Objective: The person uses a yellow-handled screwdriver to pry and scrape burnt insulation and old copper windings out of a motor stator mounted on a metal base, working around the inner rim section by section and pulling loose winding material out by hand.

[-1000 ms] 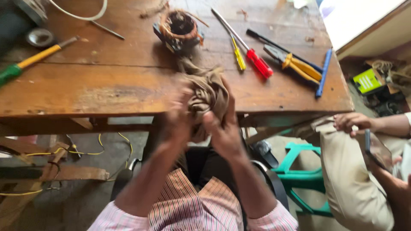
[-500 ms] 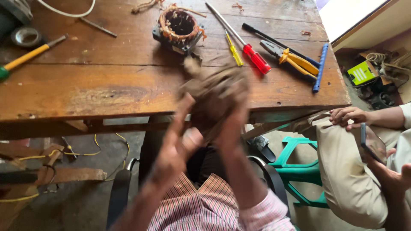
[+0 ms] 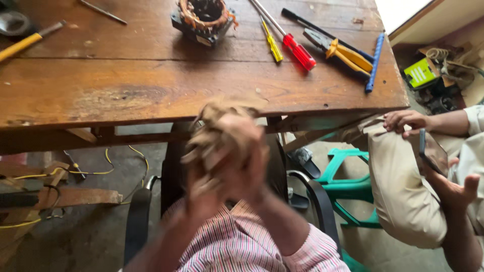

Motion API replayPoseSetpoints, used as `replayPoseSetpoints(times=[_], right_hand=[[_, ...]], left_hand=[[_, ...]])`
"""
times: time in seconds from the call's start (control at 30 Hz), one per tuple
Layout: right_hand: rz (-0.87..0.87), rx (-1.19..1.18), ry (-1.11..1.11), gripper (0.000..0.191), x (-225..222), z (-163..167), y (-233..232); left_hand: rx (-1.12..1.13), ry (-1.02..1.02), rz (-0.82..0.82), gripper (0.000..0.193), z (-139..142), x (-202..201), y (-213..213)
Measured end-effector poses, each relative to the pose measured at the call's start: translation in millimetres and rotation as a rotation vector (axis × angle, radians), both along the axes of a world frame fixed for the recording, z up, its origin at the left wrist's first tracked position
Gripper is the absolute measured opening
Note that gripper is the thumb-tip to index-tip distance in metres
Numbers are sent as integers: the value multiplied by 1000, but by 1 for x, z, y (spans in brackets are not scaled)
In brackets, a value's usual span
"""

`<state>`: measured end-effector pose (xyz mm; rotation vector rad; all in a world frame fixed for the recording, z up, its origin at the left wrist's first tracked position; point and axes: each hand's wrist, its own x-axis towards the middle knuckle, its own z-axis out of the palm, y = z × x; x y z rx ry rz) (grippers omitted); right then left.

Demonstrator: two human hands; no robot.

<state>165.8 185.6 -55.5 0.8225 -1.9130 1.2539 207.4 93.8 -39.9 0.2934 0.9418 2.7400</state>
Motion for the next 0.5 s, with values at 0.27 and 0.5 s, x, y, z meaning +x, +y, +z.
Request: replayPoseSetpoints(times=[0.27, 0.5], right_hand=[[-199, -1014, -586, 69, -72, 2, 93], [-249, -697, -560, 56, -113, 60, 67]], left_hand=[[-1212, 725, 560, 53, 65, -37, -35], [-1954, 708, 1107, 104, 80, -203, -66]])
